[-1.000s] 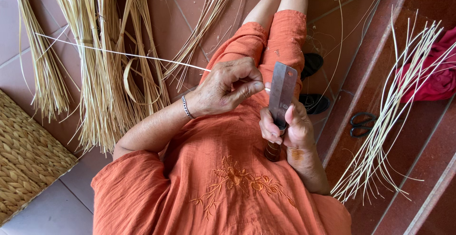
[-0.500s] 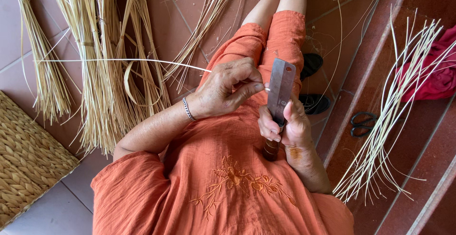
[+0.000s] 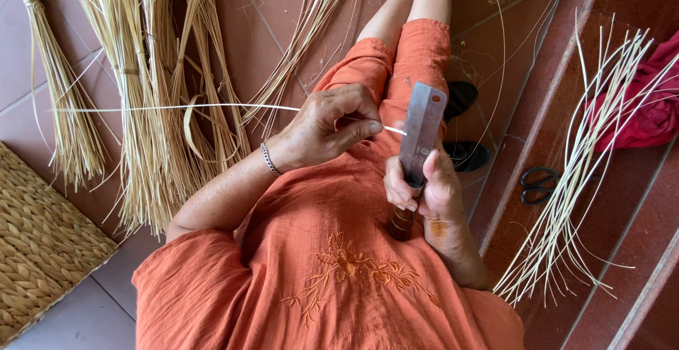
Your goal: The person sits on the floor and splits thin rattan stalks into narrow strips, using a small knife to shave and divide each stalk while pulling it across the blade, then sets finished strips aside and reaches for the next stalk from the bundles.
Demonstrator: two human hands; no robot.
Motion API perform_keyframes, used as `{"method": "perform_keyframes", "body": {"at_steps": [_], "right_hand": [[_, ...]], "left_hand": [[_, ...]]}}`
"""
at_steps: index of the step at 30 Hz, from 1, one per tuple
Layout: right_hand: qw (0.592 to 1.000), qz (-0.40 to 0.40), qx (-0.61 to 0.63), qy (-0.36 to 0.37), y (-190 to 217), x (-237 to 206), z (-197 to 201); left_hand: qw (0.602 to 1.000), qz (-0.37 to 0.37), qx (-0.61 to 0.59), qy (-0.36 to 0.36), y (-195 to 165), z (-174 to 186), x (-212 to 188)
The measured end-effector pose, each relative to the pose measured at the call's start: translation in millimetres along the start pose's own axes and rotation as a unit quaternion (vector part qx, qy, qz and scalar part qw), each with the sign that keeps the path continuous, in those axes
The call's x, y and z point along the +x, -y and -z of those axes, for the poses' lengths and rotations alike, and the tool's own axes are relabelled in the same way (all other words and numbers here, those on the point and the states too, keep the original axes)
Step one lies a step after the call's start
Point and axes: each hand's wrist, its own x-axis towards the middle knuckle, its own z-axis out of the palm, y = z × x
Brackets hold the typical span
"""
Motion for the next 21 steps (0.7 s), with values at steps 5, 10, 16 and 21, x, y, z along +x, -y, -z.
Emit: {"method": "perform_keyframes", "body": {"at_steps": [5, 10, 16, 21], "right_hand": [[0.997, -0.035, 0.063, 0.021, -5, -4, 8], [0.991, -0.051, 0.110, 0.049, -14, -6, 22], [0.994, -0.036, 0.093, 0.043, -14, -1, 16], [0.995, -0.038, 0.089, 0.021, -12, 5, 6]], "left_hand": [[0.999, 0.032, 0.009, -0.004, -3, -2, -2], [0.998, 0.053, -0.017, 0.006, -4, -6, -3], [0.998, 0.057, -0.023, 0.006, -1, -11, -2], [0.995, 0.076, -0.057, 0.020, 2, -8, -3]]}}
